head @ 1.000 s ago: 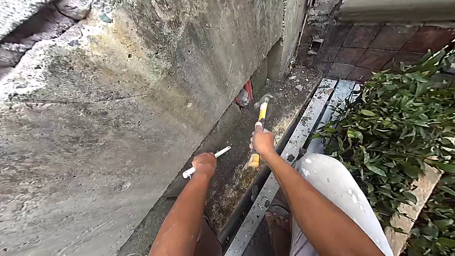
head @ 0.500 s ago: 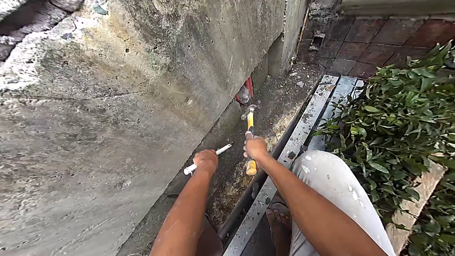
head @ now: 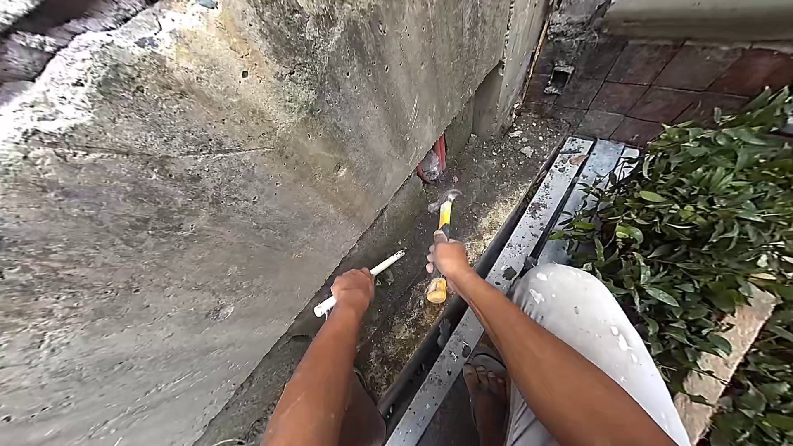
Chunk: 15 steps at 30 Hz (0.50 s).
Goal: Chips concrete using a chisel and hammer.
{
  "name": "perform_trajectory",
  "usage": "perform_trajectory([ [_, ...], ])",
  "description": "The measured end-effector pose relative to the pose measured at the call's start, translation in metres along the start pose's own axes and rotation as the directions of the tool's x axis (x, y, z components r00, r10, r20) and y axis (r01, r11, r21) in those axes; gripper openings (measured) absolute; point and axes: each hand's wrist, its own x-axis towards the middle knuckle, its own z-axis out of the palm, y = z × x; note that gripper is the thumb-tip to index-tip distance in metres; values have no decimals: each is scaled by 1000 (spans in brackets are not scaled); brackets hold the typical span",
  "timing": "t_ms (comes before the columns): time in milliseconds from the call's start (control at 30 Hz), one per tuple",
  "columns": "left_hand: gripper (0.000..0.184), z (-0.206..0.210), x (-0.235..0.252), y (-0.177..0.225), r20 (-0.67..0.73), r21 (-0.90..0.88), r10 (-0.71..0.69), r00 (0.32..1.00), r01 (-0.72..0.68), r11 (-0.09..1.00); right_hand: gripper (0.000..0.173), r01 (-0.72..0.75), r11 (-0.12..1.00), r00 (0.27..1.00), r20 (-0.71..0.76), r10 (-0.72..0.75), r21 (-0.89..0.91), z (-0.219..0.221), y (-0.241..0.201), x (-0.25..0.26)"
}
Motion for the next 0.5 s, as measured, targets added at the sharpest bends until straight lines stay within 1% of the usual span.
perform_trajectory([
  [33, 41, 8, 2, -5, -4, -9, 6, 1000, -6, 1000, 59, 104, 995, 993, -49, -104, -10, -1, -10, -2],
  [100, 46, 19, 5, -16, -6, -25, 21, 1000, -22, 999, 60, 265, 964, 953, -150, -262, -1, 1, -27, -8],
  [133, 48, 25, 6, -20, -4, -33, 30, 1000, -31, 999, 58, 317, 948, 931, -194, -308, 14, 3, -32, -11],
  [200, 50, 41, 8, -27, 5, -74, 47, 999, -46, 996, 55, 359, 932, 910, -240, -339, 46, 8, -37, -17],
  [267, 54, 68, 3, -30, 11, -209, 53, 999, -49, 977, 56, 332, 942, 922, -233, -310, 58, 14, -37, -20],
  [333, 59, 97, -7, -23, 44, -375, 32, 999, -13, 927, 59, 249, 968, 949, -206, -238, 30, 18, -34, -19],
  [367, 60, 109, -15, -16, 60, -431, 27, 998, 2, 902, 61, 206, 978, 962, -186, -200, 18, 20, -31, -17],
  [433, 61, 129, -34, -5, 99, -452, 41, 994, 8, 892, 61, 129, 992, 981, -147, -127, 9, 22, -21, -16],
  [500, 60, 137, -44, 0, 114, -470, 66, 991, -4, 883, 58, 91, 996, 989, -118, -91, -4, 25, -13, -18],
])
